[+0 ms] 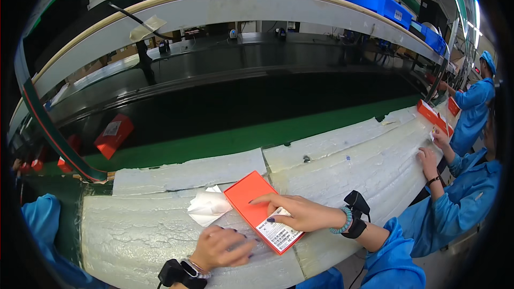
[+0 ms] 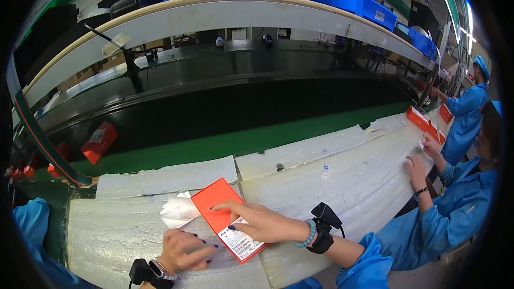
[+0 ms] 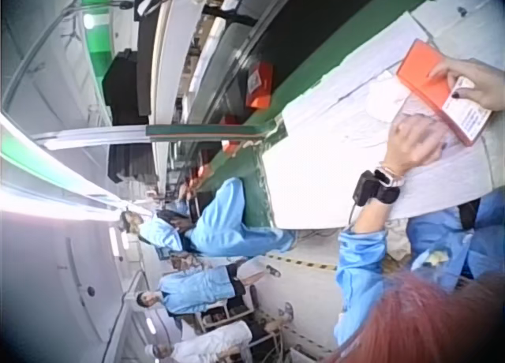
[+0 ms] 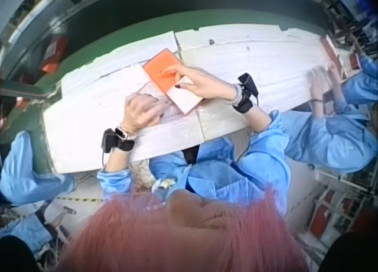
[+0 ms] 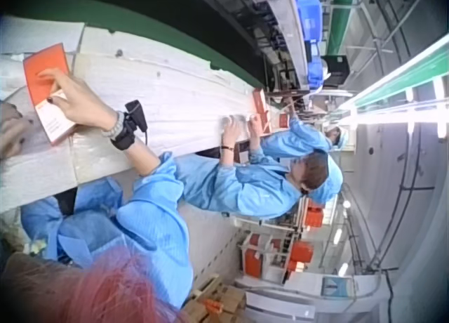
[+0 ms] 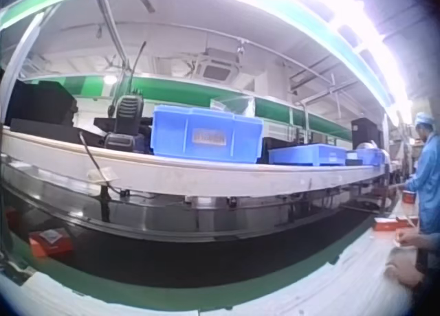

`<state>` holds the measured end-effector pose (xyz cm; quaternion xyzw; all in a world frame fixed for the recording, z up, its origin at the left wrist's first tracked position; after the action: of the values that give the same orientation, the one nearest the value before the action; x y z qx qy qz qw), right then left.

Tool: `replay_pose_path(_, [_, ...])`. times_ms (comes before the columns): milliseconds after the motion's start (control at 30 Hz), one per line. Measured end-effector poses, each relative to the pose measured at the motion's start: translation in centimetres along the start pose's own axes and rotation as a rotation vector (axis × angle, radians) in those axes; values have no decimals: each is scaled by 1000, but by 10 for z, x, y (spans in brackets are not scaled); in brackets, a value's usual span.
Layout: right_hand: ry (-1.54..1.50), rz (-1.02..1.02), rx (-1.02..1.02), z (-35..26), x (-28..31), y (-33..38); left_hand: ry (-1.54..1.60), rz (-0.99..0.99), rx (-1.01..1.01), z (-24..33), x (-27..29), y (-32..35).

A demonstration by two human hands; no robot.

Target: The recorder is applying white labels to red boxes on an assembly line.

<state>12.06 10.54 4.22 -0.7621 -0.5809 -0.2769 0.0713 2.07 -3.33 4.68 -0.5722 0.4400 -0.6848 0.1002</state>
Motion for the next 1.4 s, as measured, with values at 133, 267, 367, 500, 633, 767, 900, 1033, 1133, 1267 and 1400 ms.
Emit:
replay_pose_path(133, [42, 20, -2, 3, -1, 0, 10, -106, -200, 25, -12, -5])
replay_pose_path(267, [64, 45, 1, 1, 1, 2, 22, -163, -230, 29, -14, -7])
replay_pose_path(367, [84, 73, 19, 3, 1, 1, 93, -144, -210, 29, -16, -8])
replay_pose_path(500, [86, 89, 44, 3, 1, 2, 145, -177, -208, 28, -19, -12])
replay_pose_path(633, [100, 121, 65, 2, 2, 4, 146, -172, -189, 27, -20, -11])
replay_pose_path(767, [83, 112, 56, 1, 2, 2, 152, -177, -189, 27, -21, -11])
replay_pose_path(900, [116, 121, 76, 5, -7, 4, 166, -162, -177, 25, -21, -11])
replay_pose_path(1033, [967, 322, 180, -19, -41, 19, 134, -126, -155, 20, -18, -7])
replay_pose_path(1133, [1153, 541, 226, -38, -30, 16, 105, 45, 119, -18, -1, 3])
replay_pose_path(1267, [789, 272, 431, -29, -45, 1, 35, 95, 465, -72, 6, 20])
replay_pose_path(1400, [812, 240, 296, 3, -18, 12, 136, -98, 515, -82, -1, 21])
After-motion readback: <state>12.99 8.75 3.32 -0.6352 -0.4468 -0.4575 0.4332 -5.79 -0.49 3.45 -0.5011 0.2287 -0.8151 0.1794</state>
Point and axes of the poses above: each hand's wrist, its own y-axis away from the middle knuckle, its own x-axis out of the back of the hand, z = x × y, the point moved 8 cm from there along -y, towards the middle knuckle, and after that the axes turned 6 degrees about -x, right-handed, at the moved point
